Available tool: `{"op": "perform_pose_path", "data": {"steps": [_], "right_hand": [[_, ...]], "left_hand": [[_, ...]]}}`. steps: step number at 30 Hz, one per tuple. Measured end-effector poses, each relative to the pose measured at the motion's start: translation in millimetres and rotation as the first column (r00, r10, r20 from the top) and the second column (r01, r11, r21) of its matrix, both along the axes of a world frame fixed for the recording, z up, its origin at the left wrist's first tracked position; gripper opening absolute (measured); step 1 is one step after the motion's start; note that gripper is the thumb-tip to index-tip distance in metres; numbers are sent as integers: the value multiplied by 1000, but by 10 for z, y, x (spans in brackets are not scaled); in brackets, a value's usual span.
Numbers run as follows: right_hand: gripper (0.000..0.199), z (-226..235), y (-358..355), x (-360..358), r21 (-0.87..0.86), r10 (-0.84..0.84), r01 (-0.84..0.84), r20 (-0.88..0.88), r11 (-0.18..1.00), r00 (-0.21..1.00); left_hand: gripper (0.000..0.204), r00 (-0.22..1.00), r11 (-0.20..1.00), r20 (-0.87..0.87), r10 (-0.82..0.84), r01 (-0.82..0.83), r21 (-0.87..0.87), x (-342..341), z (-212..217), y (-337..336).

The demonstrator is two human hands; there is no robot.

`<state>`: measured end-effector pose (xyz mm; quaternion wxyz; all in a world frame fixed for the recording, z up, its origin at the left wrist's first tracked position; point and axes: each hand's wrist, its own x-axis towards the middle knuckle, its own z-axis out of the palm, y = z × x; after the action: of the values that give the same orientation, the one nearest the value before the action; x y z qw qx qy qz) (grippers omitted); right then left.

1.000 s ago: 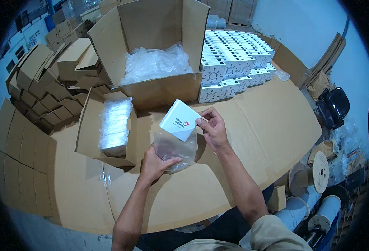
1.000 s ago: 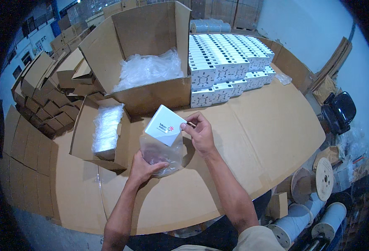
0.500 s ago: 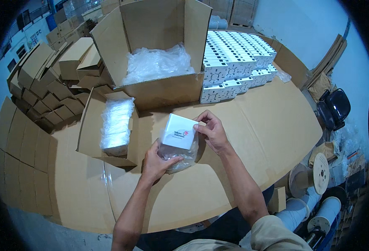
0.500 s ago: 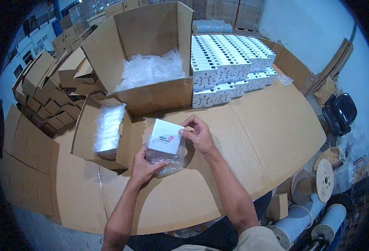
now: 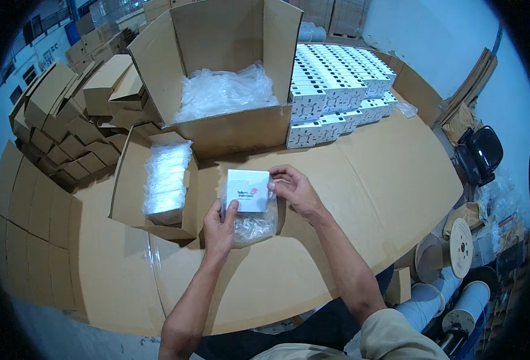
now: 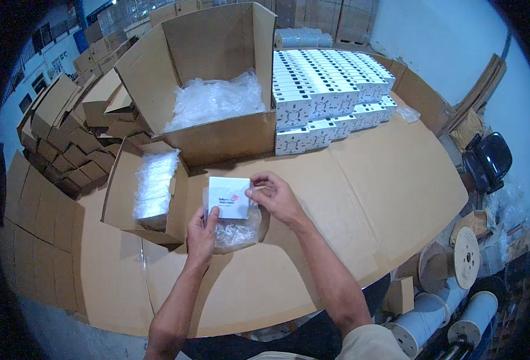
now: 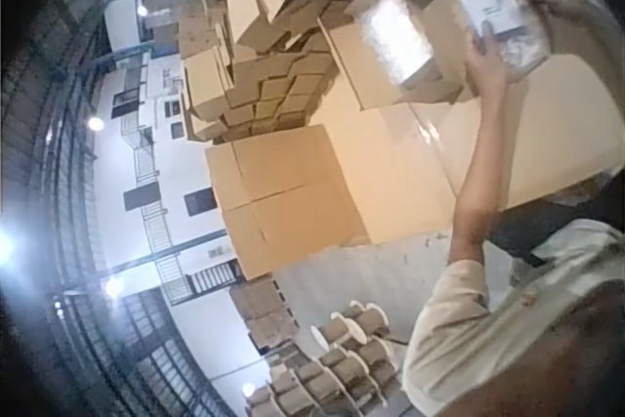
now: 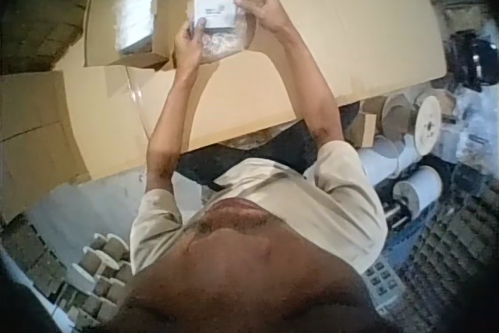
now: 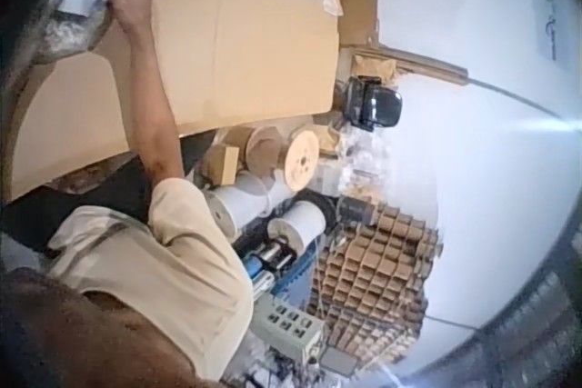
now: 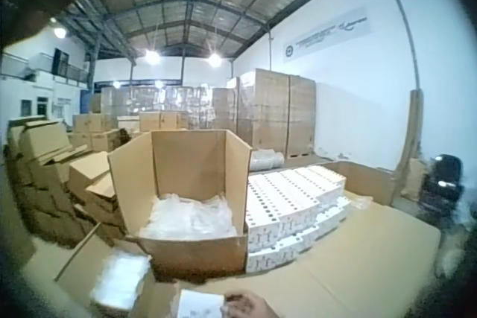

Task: Packing small electronic component boxes into plastic bags and placing them in shipping cartons.

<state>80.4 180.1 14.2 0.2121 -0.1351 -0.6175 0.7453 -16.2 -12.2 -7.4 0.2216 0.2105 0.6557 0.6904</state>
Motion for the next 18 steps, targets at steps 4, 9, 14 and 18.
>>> {"op": "perform_pose_path", "data": {"steps": [4, 9, 14, 18], "right_hand": [[38, 45, -54, 3, 5, 139, -148, 306, 989, 942], [30, 74, -76, 15, 8, 128, -135, 262, 991, 956], [32, 26, -53, 16, 31, 104, -113, 203, 993, 974], [33, 44, -85, 5, 28, 121, -128, 195, 991, 973]], "left_hand": [[27, 997, 998, 60, 47, -49, 35, -41, -60, -12], [27, 999, 997, 51, 16, -20, 69, -35, -27, 14], [27, 999, 998, 45, 3, -6, 64, -33, 10, 13], [30, 998, 998, 61, 3, -7, 59, -59, -30, -5]]}}
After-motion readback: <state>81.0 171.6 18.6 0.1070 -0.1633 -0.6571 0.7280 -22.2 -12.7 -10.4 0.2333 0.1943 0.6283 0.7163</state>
